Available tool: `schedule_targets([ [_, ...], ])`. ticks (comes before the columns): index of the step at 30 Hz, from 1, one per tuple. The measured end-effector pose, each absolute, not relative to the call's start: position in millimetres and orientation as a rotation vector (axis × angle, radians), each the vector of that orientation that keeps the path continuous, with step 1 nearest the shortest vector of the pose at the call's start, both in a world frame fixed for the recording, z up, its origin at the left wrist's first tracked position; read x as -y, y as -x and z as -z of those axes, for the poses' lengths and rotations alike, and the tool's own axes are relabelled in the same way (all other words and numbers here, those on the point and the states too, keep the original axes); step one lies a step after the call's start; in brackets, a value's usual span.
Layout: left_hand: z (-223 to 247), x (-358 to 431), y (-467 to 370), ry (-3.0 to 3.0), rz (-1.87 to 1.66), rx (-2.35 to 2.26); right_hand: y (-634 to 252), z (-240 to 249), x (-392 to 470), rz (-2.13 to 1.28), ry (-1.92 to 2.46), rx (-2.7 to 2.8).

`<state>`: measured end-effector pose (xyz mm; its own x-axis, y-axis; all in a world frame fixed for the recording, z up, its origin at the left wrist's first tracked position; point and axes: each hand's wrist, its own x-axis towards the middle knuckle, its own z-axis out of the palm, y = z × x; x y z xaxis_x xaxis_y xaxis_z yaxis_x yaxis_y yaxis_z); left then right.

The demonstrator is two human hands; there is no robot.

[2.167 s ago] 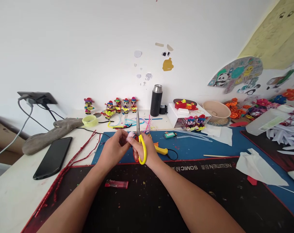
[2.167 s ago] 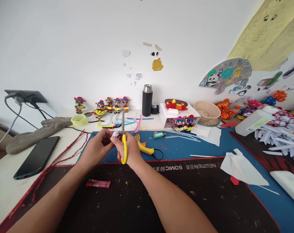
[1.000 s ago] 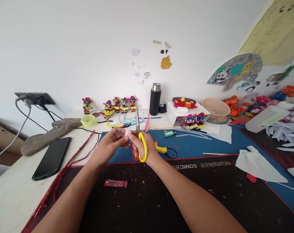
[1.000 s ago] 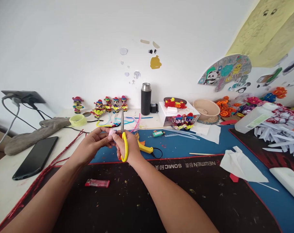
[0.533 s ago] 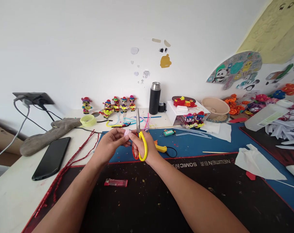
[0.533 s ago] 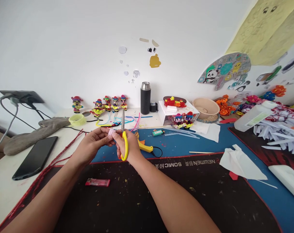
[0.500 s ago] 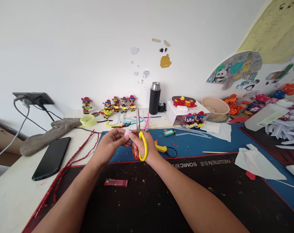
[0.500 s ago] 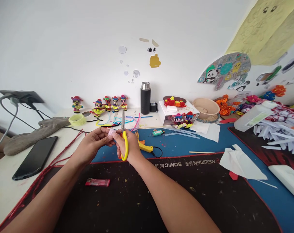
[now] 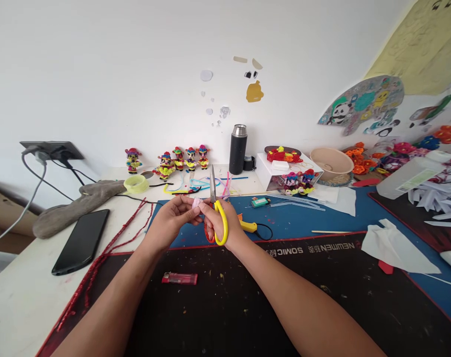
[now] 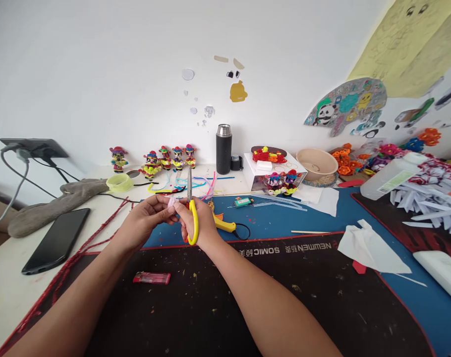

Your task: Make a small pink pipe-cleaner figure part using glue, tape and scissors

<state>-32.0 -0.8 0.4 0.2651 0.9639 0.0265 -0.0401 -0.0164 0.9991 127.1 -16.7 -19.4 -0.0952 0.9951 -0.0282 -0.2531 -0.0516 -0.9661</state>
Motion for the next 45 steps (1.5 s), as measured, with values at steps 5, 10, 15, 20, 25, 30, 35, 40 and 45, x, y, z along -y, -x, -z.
schedule_targets([
  [5,0.5,0.5,31.7,-1.314,-1.05,-0.965,-127.4,18.5,17.3,-1.427,1.0,1.06],
  [10,-3.7,1.8,31.7,-1.336,-1.097,-1.004,-126.7,17.7,18.7,-1.438,0.999,1.052],
  [15,-9.1,3.1,32.3,-1.34,-1.158,-1.058,-128.1,14.2,19.8,-1.426,1.001,1.025],
  [20,-8.3,2.8,33.2,-1.362,-1.154,-1.088,-128.3,15.1,18.7,-1.44,0.997,1.007],
  [25,-8.1,3.6,34.3,-1.373,-1.108,-1.065,-125.8,18.4,18.4,-1.478,0.958,1.0],
  [30,-7.2,3.3,35.7,-1.324,-1.109,-1.005,-125.7,16.5,19.6,-1.5,0.952,1.002],
  [35,-6.2,2.7,34.7,-1.259,-1.151,-0.992,-125.9,14.0,20.8,-1.532,0.94,1.001],
  [40,-6.1,4.1,33.0,-1.299,-1.198,-1.053,-124.3,13.4,23.8,-1.553,0.973,1.007],
  [45,-6.9,4.4,33.2,-1.334,-1.229,-1.072,-122.8,15.1,25.3,-1.553,0.987,1.029],
])
